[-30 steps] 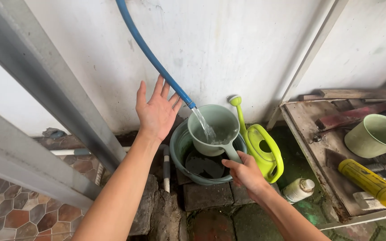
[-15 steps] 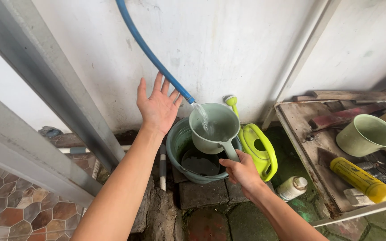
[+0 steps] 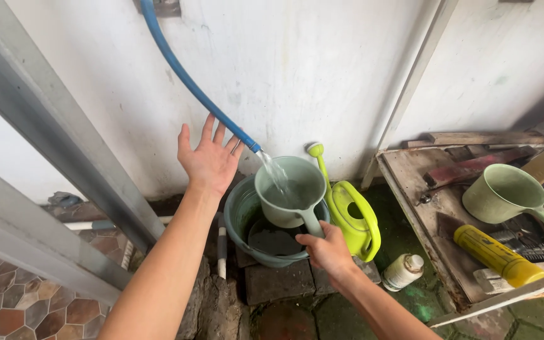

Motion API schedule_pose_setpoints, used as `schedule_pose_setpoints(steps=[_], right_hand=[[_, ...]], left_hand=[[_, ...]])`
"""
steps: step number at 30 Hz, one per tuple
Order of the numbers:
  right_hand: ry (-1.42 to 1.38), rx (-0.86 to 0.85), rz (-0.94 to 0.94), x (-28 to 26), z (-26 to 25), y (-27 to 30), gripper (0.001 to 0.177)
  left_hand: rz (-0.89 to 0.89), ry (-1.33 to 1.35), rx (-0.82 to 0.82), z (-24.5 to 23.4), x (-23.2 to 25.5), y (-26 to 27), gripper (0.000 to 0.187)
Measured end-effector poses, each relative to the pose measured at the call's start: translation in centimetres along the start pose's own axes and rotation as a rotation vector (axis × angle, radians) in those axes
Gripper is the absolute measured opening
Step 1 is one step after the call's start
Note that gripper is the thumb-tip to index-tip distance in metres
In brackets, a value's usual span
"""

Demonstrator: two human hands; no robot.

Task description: Filling a ladle with water and liquid fertilizer to water a potted plant

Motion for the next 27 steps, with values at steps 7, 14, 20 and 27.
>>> schedule_pose_setpoints(steps=[7,14,20,27], right_hand=[[0.081,-0.006,0.095,1.2,-0.4,-0.7,0.027],[0.063,0.009,-0.033,0.3,-0.2,-0.5,0.016],[0.271,-0.045,-0.102,0.6,-0.9,-1.0,0.037],[0.717,-0.058,-0.224,1.3,-1.9,-1.0,0.041]], left_hand=[[0.037,0.033,0.194,2.1,-0.7,1.2,0.069],[0.040,-0.050,0.017,-0.2,-0.9,-0.6,0.075],[0.031,-0.034,-0.006,-1.2,-0.8,-1.1,0.075],[0.049,-0.107,0.000,-1.1,-0.6,-0.5,0.077]])
Point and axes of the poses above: each hand's wrist, its own y-axis away from the middle knuckle, its own z-axis out of the palm, x = y × z, the point moved 2 cm from there along -y, towards the middle knuckle, and after that the axes turned 13 degrees about -z, right-handed, at the moved point
